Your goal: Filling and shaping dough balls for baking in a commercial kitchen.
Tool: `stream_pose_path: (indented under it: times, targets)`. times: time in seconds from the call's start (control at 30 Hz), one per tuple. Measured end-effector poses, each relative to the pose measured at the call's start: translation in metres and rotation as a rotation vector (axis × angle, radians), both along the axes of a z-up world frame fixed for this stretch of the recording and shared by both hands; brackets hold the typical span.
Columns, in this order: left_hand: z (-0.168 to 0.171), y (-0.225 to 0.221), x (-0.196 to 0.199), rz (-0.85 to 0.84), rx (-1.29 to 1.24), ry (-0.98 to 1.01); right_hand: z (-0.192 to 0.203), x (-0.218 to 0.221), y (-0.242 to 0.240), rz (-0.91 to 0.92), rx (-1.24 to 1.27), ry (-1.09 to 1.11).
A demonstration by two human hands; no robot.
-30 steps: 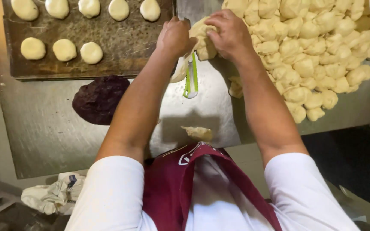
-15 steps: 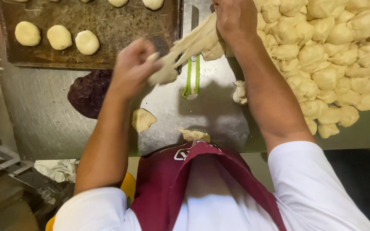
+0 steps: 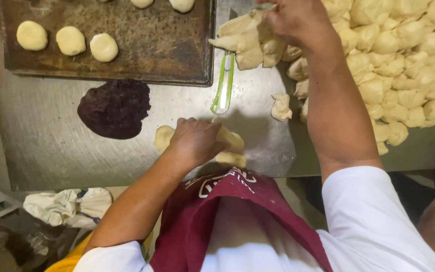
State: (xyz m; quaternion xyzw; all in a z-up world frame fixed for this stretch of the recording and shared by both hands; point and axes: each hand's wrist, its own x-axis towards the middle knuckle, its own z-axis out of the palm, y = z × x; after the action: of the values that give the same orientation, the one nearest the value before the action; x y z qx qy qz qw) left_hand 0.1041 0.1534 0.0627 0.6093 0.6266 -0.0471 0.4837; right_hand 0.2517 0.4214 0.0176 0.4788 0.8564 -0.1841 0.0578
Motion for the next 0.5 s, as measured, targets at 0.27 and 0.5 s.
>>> stream_pose_path:
  times: [0.27, 0.5]
  targets:
    - [-0.053, 0.08, -0.025, 0.336, 0.755, 0.101, 0.051, -0.036, -0.016, 0.093, -0.349, -0.081]
    - [-0.096, 0.201, -0.038, 0.306, 0.665, -0.068, -0.04, 0.001, 0.006, 0.377, 0.195, 0.054]
